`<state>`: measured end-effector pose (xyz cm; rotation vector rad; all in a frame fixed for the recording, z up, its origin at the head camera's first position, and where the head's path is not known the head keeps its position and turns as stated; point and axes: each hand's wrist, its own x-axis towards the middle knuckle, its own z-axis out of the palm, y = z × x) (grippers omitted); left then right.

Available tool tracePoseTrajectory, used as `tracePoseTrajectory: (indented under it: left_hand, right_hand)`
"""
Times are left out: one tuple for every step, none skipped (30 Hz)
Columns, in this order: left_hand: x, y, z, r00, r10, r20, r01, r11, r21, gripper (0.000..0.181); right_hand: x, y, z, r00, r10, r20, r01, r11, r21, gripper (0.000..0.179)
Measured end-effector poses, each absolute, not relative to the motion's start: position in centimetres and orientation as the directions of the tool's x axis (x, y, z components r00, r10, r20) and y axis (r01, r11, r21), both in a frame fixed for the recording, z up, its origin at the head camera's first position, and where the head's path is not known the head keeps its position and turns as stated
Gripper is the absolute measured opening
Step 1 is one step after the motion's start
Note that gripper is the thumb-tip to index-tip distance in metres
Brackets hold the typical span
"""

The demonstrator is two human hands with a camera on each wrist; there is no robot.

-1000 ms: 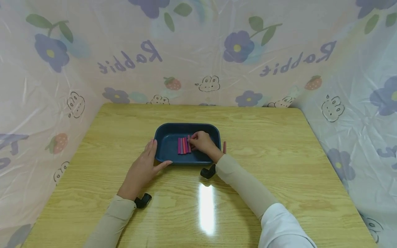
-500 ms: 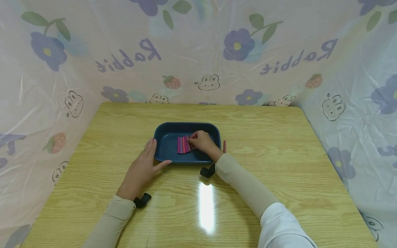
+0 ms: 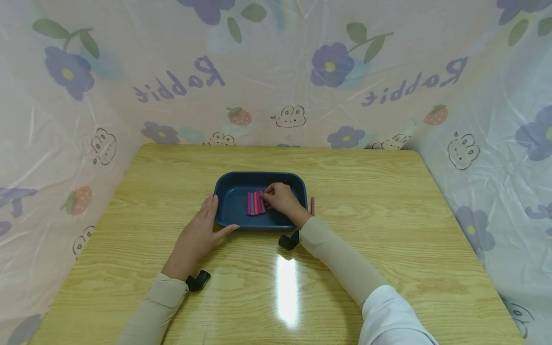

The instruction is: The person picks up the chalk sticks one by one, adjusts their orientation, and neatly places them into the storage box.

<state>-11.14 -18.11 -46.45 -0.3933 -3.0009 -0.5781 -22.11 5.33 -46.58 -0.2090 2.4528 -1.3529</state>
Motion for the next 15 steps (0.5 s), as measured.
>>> tracePoseTrajectory:
  left_hand:
    - [-11.13,-18.07,-46.45,-0.966,0.237,0.108,0.260,0.898,0.356,0.100]
    - [-11.12,-18.05,-46.45,-0.965,0.236,0.114,0.262,0.898,0.353,0.100]
    - [-11.11,-18.03,-46.46,-0.964,0.238,0.120,0.266,0.898,0.352,0.100]
    - [-11.12,-18.00,-46.45,-0.963,0.240,0.126,0.269,0.897,0.350,0.100]
    - [-11.13,-17.99,-46.46,-0.962,0.241,0.128,0.272,0.898,0.346,0.100]
    - [-11.13,-17.99,-46.47,-0.962,0.241,0.129,0.272,0.898,0.346,0.100]
    - [-11.11,-18.00,-46.50,-0.962,0.240,0.131,0.271,0.898,0.347,0.100]
    - [-11.08,-18.02,-46.52,-0.963,0.237,0.131,0.268,0.897,0.350,0.100]
    - [-11.05,-18.06,-46.54,-0.964,0.234,0.128,0.265,0.897,0.353,0.101]
    - [-11.06,-18.05,-46.57,-0.965,0.232,0.124,0.261,0.898,0.354,0.101]
    - [-11.04,-18.05,-46.61,-0.966,0.231,0.119,0.259,0.898,0.356,0.102]
    - [-11.03,-18.04,-46.64,-0.967,0.228,0.116,0.255,0.898,0.358,0.102]
    - [-11.04,-18.03,-46.66,-0.967,0.227,0.115,0.253,0.899,0.358,0.103]
    - [-11.06,-17.98,-46.65,-0.968,0.226,0.113,0.251,0.897,0.363,0.103]
    - [-11.09,-17.94,-46.64,-0.968,0.228,0.109,0.252,0.896,0.366,0.103]
  right_hand:
    - [-22.13,5.36,-46.59,-0.935,-0.283,-0.212,0.027,0.539,-0.842,0.018]
    - [-22.16,5.38,-46.61,-0.937,-0.282,-0.208,0.024,0.541,-0.841,0.018]
    - [-22.19,5.40,-46.65,-0.937,-0.281,-0.206,0.021,0.544,-0.839,0.018]
    - [-22.20,5.42,-46.64,-0.938,-0.279,-0.206,0.021,0.549,-0.836,0.018]
    - [-22.22,5.44,-46.67,-0.939,-0.276,-0.203,0.018,0.552,-0.834,0.017]
    - [-22.22,5.43,-46.69,-0.940,-0.275,-0.201,0.016,0.554,-0.832,0.017]
    - [-22.21,5.40,-46.70,-0.941,-0.274,-0.199,0.014,0.556,-0.831,0.017]
    - [-22.19,5.34,-46.70,-0.941,-0.276,-0.196,0.011,0.555,-0.832,0.017]
    - [-22.16,5.29,-46.69,-0.941,-0.279,-0.192,0.006,0.553,-0.833,0.017]
    - [-22.11,5.32,-46.68,-0.942,-0.279,-0.185,0.001,0.549,-0.836,0.016]
    - [-22.08,5.33,-46.69,-0.943,-0.281,-0.177,-0.004,0.543,-0.840,0.016]
    - [-22.06,5.35,-46.70,-0.943,-0.284,-0.172,-0.008,0.535,-0.845,0.017]
    - [-22.04,5.39,-46.70,-0.943,-0.288,-0.164,-0.012,0.525,-0.851,0.017]
    - [-22.02,5.47,-46.66,-0.944,-0.291,-0.157,-0.014,0.511,-0.859,0.017]
    - [-21.98,5.59,-46.62,-0.945,-0.293,-0.148,-0.019,0.500,-0.866,0.017]
